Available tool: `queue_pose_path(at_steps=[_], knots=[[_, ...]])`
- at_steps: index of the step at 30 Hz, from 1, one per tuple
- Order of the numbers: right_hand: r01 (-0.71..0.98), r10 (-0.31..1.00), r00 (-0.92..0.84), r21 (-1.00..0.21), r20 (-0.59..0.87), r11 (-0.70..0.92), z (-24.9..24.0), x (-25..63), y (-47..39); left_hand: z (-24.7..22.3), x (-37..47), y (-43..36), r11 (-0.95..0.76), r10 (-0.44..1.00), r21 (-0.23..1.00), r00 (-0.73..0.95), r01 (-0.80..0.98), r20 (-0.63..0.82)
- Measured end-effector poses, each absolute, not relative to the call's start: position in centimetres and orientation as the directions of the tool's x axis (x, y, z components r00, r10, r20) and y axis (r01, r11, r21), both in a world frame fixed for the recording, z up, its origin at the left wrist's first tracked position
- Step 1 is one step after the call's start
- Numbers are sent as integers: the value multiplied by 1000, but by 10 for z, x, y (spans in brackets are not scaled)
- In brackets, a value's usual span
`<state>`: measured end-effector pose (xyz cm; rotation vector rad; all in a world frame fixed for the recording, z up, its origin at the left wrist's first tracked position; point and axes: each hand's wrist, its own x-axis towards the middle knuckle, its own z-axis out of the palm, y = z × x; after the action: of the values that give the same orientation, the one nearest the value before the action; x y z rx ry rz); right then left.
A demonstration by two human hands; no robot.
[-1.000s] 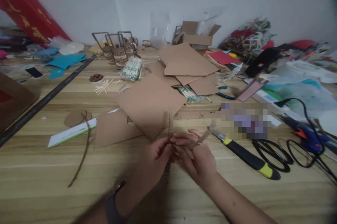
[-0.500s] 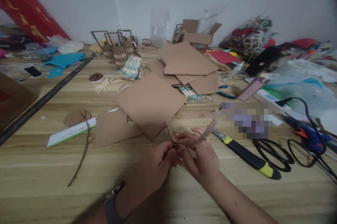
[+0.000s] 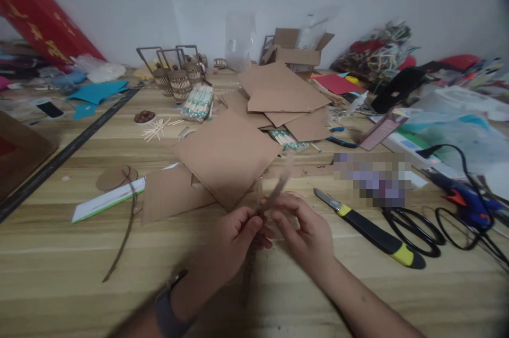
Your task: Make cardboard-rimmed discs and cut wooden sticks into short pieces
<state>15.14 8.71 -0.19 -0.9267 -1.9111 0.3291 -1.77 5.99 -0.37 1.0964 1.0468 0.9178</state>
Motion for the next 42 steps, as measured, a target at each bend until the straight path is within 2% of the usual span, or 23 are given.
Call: queue_pose_path(at_steps=[2,6,11,22,27,37,42], knots=[[458,680,-269,-530,682,713,-1,152,89,-3,-19,61,265,943,960,234,-89,-239],[453,527,-367,-348,767,821,-2,152,92,-2,-21,63,289,936,957,220,-38,-274],[536,454,-430,-184,780,824,-5,154,92,1,-22,63,295,937,956,195,7,-290],[606,419,-515,-28,748,795,-7,156,92,2,-23,60,289,926,957,255,-5,-279],[618,423,-572,30,703,786,-2,158,90,1,-25,61,270,926,958,248,97,-286],[581,425,-626,29,654,813,-1,159,90,3,-26,63,228,928,936,230,268,-292],[582,426,-649,51,630,811,-3,158,91,3,-24,62,244,921,940,247,238,-302]])
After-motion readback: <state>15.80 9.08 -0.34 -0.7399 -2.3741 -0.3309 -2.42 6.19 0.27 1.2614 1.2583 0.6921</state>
